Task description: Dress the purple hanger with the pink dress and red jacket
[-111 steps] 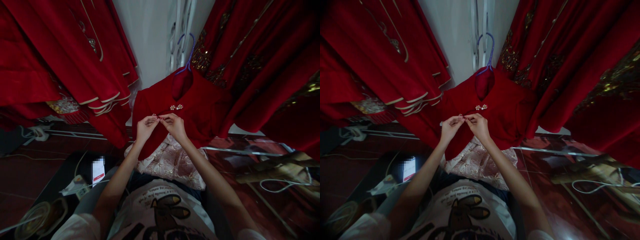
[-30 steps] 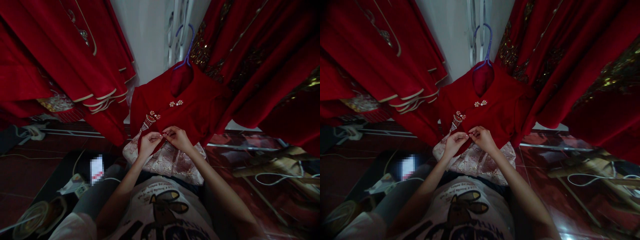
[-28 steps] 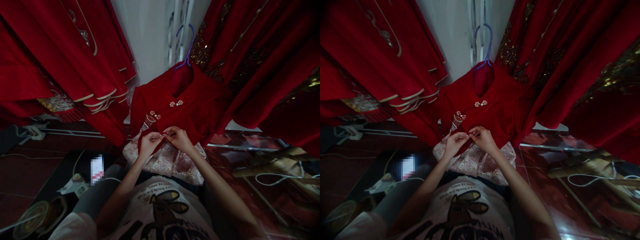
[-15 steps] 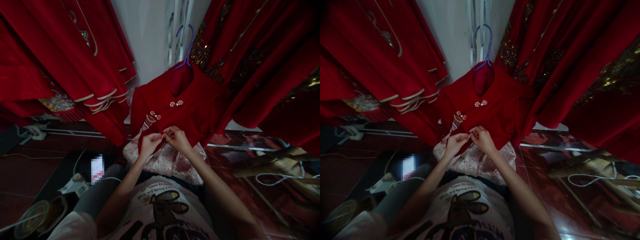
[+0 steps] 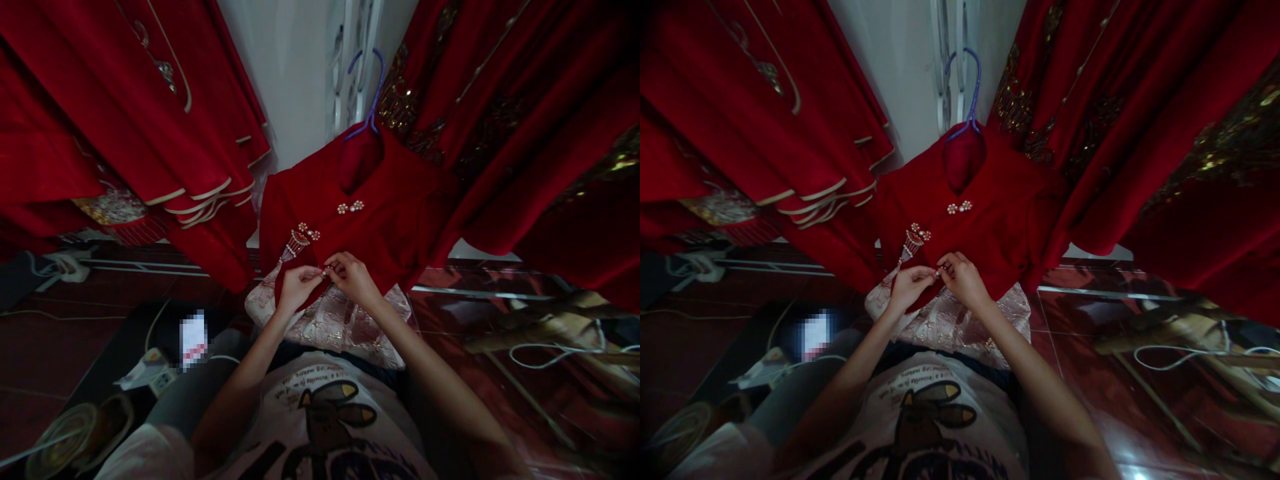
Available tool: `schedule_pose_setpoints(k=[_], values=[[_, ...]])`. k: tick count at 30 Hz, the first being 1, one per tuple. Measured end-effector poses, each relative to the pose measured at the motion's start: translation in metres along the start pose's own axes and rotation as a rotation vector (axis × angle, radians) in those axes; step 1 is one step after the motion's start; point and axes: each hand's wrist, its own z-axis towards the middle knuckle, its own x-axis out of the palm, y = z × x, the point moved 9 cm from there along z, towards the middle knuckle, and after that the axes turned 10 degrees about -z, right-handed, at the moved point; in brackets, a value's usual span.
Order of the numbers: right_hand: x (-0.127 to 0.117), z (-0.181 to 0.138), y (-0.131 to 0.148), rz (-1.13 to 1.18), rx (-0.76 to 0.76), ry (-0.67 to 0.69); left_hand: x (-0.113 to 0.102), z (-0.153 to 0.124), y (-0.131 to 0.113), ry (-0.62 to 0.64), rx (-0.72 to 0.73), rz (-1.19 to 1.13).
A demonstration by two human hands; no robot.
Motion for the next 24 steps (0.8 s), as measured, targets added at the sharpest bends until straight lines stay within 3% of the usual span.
schedule_pose_setpoints(k=[4, 8, 11, 14, 17, 20, 24], values=[[-0.004, 0.002, -0.002, -0.005, 0.014, 0.066, -0.002, 0.002, -0.017, 0.015, 0.101, 0.12], [-0.048, 0.005, -0.007, 0.028, 0.081, -0.03, -0.03, 0.004, -0.039, -0.168, 0.191, 0.19], [-0.08, 0.004, -0.009, 0.063, 0.128, -0.101, -0.045, 0.005, -0.047, -0.198, 0.207, 0.166], [-0.092, 0.004, -0.008, 0.075, 0.136, -0.121, -0.048, 0.002, -0.053, -0.2, 0.242, 0.201], [-0.08, 0.004, -0.007, 0.08, 0.128, -0.073, -0.023, -0.003, -0.05, -0.047, 0.23, 0.331], [-0.051, 0.004, -0.01, 0.04, 0.112, 0.048, 0.004, -0.011, -0.043, 0.096, 0.225, 0.46], [-0.015, 0.003, -0.019, 0.06, 0.115, 0.195, 0.014, -0.013, -0.039, 0.089, 0.26, 0.501]])
